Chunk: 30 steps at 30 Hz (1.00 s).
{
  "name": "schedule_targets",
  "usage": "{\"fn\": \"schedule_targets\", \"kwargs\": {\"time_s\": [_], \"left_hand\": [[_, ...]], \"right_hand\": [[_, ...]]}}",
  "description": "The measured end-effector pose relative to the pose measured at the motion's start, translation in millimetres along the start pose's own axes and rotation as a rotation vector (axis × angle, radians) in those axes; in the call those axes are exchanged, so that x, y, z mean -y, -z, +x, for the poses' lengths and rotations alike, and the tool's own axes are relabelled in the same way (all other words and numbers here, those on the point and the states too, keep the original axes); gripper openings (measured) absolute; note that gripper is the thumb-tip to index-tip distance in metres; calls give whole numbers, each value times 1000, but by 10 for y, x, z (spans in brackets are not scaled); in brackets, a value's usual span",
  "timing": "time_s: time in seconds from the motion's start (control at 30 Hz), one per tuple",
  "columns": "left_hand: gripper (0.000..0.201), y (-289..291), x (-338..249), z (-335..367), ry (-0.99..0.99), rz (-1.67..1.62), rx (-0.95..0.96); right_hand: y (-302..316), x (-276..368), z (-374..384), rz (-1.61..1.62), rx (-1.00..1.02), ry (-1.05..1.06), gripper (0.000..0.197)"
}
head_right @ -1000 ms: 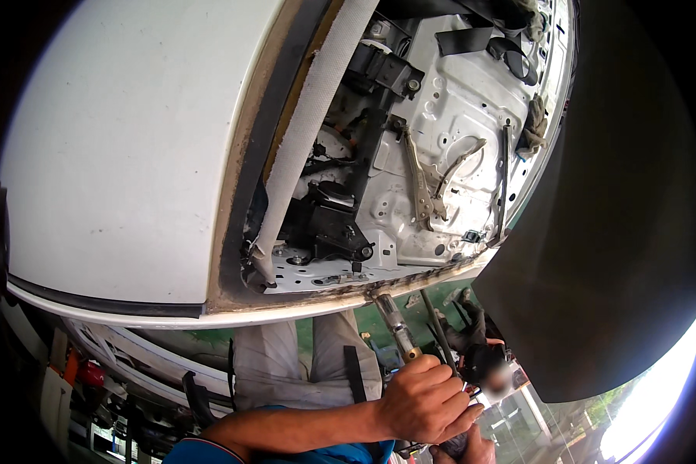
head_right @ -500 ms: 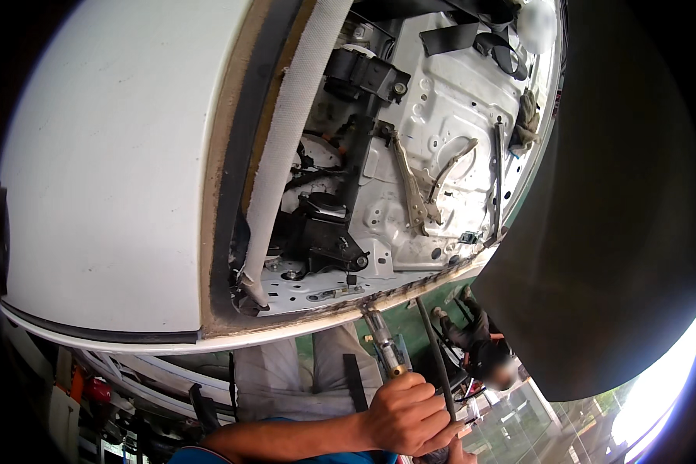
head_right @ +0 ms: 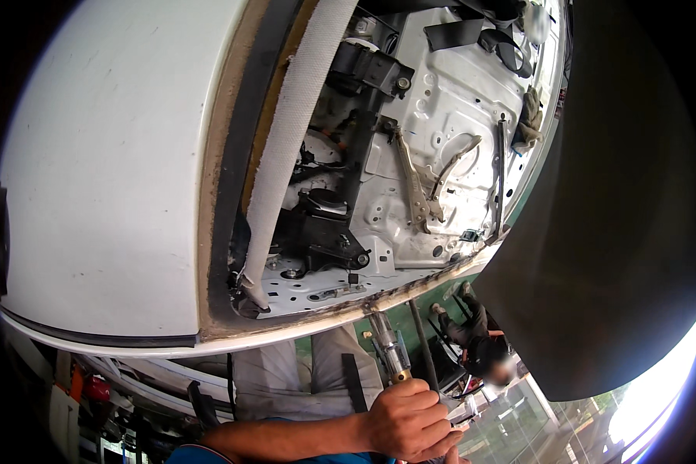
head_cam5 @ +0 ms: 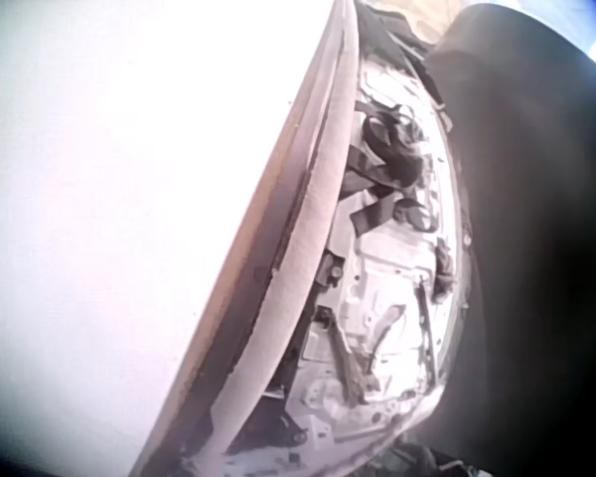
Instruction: The person welds the seam between the rear quarter panel and the trunk lid of a white car using a handheld welding torch. They move along the seam, creating a continuous weld bead while sparks fly. The trunk lid remains open during the process.
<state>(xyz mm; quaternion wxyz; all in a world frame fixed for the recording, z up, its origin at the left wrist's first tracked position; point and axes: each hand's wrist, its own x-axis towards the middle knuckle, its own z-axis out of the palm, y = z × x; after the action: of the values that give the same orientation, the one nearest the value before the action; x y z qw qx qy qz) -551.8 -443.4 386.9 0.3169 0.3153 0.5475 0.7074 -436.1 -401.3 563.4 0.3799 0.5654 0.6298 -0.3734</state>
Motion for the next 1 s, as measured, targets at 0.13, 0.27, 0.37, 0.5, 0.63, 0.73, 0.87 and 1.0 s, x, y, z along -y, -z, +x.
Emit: {"fn": "schedule_targets", "kwargs": {"time_s": [0.13, 0.27, 0.37, 0.5, 0.63, 0.73, 0.87, 1.0], "left_hand": [[32, 27, 26, -19, 8, -21, -11], [32, 56, 41, -27, 12, -37, 3], [32, 68, 36, -28, 7, -48, -10], [32, 83, 55, -43, -1, -50, -15], [32, 93, 50, -61, 8, -61, -15], [32, 87, 49, -66, 10, -67, -23], [32, 88, 45, -63, 11, -67, -35], [33, 75, 27, -63, 10, -62, -47]], "right_hand": [[-50, 10, 19, 20, -4, 24, 94], [-84, 52, 19, 46, -11, 22, 93], [-105, 77, 3, 36, -9, 12, 92], [-118, 112, 17, 36, -5, 8, 90], [-158, 121, -9, 39, -17, -6, 86], [-157, 157, -3, 2, -37, 20, 82], [-133, 224, -27, -1, -26, -32, 77], [-84, 99, -73, -7, 42, -129, 76]]}}
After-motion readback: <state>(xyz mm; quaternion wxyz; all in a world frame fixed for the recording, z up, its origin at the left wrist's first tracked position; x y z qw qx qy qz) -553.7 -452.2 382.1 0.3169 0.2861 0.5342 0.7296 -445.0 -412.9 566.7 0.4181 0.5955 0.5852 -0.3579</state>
